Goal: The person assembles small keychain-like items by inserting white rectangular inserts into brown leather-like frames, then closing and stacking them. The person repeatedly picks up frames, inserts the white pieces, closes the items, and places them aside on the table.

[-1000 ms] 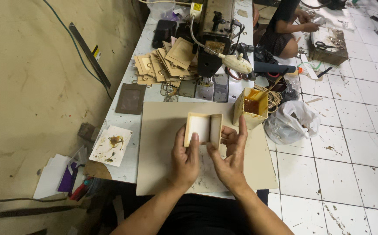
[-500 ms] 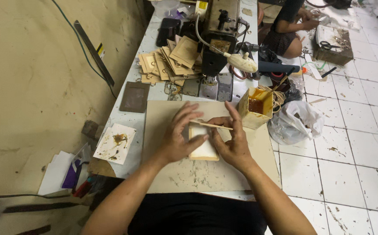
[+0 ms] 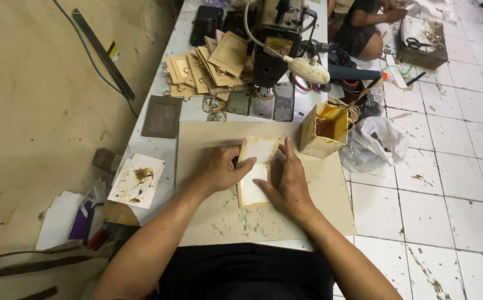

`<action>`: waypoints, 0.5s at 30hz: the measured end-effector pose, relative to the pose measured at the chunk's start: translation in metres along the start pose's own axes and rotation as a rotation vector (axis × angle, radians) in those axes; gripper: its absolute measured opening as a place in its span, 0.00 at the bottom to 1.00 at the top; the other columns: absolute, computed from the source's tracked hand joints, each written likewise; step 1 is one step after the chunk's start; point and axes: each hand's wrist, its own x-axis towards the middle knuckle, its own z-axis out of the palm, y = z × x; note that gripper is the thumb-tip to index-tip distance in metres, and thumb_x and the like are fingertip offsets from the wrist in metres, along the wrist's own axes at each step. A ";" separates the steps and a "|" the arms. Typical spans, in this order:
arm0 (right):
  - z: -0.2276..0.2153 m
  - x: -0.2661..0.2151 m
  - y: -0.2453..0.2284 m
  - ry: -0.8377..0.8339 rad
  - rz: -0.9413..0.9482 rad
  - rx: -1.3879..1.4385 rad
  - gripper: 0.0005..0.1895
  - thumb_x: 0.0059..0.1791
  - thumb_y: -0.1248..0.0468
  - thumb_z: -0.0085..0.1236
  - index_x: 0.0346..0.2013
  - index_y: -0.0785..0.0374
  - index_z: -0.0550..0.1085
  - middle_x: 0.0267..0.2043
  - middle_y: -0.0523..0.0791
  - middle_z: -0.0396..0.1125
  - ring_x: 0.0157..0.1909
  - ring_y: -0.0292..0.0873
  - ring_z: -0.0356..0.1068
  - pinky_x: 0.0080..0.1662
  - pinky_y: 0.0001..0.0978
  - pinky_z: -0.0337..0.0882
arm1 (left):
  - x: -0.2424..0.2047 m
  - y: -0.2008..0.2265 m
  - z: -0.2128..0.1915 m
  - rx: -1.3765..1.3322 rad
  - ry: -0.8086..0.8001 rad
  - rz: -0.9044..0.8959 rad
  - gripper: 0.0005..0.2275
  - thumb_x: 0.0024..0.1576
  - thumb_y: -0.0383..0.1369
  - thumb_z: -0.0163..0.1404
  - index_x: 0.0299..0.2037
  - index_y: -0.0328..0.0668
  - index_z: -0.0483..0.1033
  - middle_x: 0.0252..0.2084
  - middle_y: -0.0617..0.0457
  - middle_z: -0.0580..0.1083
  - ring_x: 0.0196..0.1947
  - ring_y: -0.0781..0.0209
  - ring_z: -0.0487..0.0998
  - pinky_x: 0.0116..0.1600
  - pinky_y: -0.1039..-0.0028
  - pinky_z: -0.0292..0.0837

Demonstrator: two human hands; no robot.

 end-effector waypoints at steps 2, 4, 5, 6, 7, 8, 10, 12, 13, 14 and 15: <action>0.002 -0.001 0.004 0.003 0.012 -0.008 0.65 0.41 0.58 0.75 0.76 0.70 0.37 0.67 0.63 0.56 0.70 0.67 0.56 0.70 0.60 0.53 | 0.004 -0.017 0.003 0.006 -0.005 0.017 0.10 0.53 0.33 0.58 0.21 0.39 0.78 0.18 0.44 0.76 0.22 0.57 0.79 0.27 0.71 0.69; 0.002 -0.001 0.004 0.011 0.022 -0.015 0.66 0.40 0.57 0.76 0.76 0.70 0.38 0.67 0.63 0.57 0.70 0.66 0.57 0.70 0.60 0.53 | 0.008 -0.009 0.002 0.014 -0.010 0.040 0.09 0.52 0.33 0.59 0.21 0.40 0.78 0.18 0.44 0.76 0.22 0.55 0.80 0.27 0.70 0.70; 0.002 -0.001 0.004 0.009 0.012 -0.010 0.65 0.39 0.57 0.76 0.76 0.69 0.39 0.66 0.63 0.57 0.69 0.66 0.57 0.70 0.60 0.54 | 0.010 0.006 0.000 0.004 -0.009 0.072 0.09 0.53 0.32 0.58 0.22 0.40 0.77 0.19 0.42 0.76 0.22 0.55 0.79 0.28 0.69 0.70; 0.001 -0.001 0.003 0.007 0.002 -0.005 0.65 0.39 0.57 0.77 0.76 0.68 0.40 0.65 0.63 0.58 0.69 0.67 0.58 0.69 0.60 0.55 | 0.011 0.022 -0.002 -0.007 -0.009 0.104 0.08 0.53 0.32 0.57 0.24 0.39 0.77 0.20 0.41 0.76 0.23 0.55 0.79 0.30 0.68 0.71; -0.005 -0.002 0.003 0.013 0.008 -0.012 0.65 0.39 0.57 0.77 0.76 0.68 0.40 0.65 0.63 0.58 0.69 0.67 0.58 0.69 0.60 0.55 | 0.009 0.012 -0.001 -0.013 -0.016 0.109 0.08 0.53 0.32 0.57 0.24 0.39 0.77 0.20 0.41 0.76 0.23 0.55 0.79 0.30 0.68 0.71; -0.010 -0.002 0.003 -0.012 -0.060 -0.013 0.60 0.39 0.59 0.75 0.75 0.67 0.45 0.66 0.61 0.57 0.70 0.66 0.57 0.69 0.60 0.56 | 0.006 0.003 0.000 0.002 -0.019 0.092 0.10 0.54 0.33 0.57 0.23 0.36 0.75 0.20 0.39 0.75 0.22 0.50 0.78 0.29 0.66 0.71; -0.030 -0.003 0.003 -0.035 -0.124 -0.018 0.56 0.40 0.60 0.74 0.74 0.67 0.50 0.67 0.59 0.57 0.70 0.66 0.57 0.68 0.60 0.56 | 0.002 -0.014 0.002 0.013 -0.027 0.078 0.13 0.55 0.33 0.57 0.22 0.34 0.74 0.20 0.37 0.74 0.22 0.45 0.78 0.29 0.64 0.71; -0.057 -0.006 0.004 0.088 -0.277 -0.059 0.48 0.39 0.65 0.73 0.69 0.68 0.58 0.67 0.58 0.59 0.71 0.67 0.56 0.68 0.60 0.57 | -0.005 -0.029 0.004 -0.040 -0.018 -0.003 0.11 0.55 0.32 0.56 0.21 0.38 0.75 0.18 0.45 0.75 0.21 0.58 0.76 0.29 0.70 0.70; -0.077 -0.001 0.006 0.089 -0.272 -0.064 0.48 0.39 0.65 0.73 0.69 0.68 0.58 0.67 0.58 0.59 0.71 0.67 0.56 0.68 0.60 0.57 | -0.004 -0.026 0.004 -0.045 -0.023 -0.003 0.11 0.55 0.32 0.56 0.21 0.38 0.75 0.18 0.45 0.75 0.21 0.58 0.76 0.29 0.70 0.70; -0.097 0.003 0.008 0.164 -0.301 -0.148 0.47 0.39 0.64 0.74 0.69 0.67 0.60 0.68 0.56 0.60 0.72 0.65 0.56 0.69 0.59 0.56 | -0.003 -0.022 0.005 -0.052 -0.024 -0.026 0.11 0.55 0.33 0.56 0.21 0.37 0.75 0.18 0.45 0.76 0.22 0.59 0.75 0.30 0.69 0.71; -0.118 0.008 0.010 0.242 -0.333 -0.235 0.46 0.39 0.63 0.74 0.68 0.66 0.61 0.68 0.55 0.60 0.72 0.64 0.55 0.69 0.57 0.56 | -0.001 -0.018 0.005 -0.059 -0.023 -0.046 0.12 0.56 0.34 0.56 0.21 0.36 0.75 0.19 0.45 0.76 0.22 0.59 0.75 0.31 0.68 0.71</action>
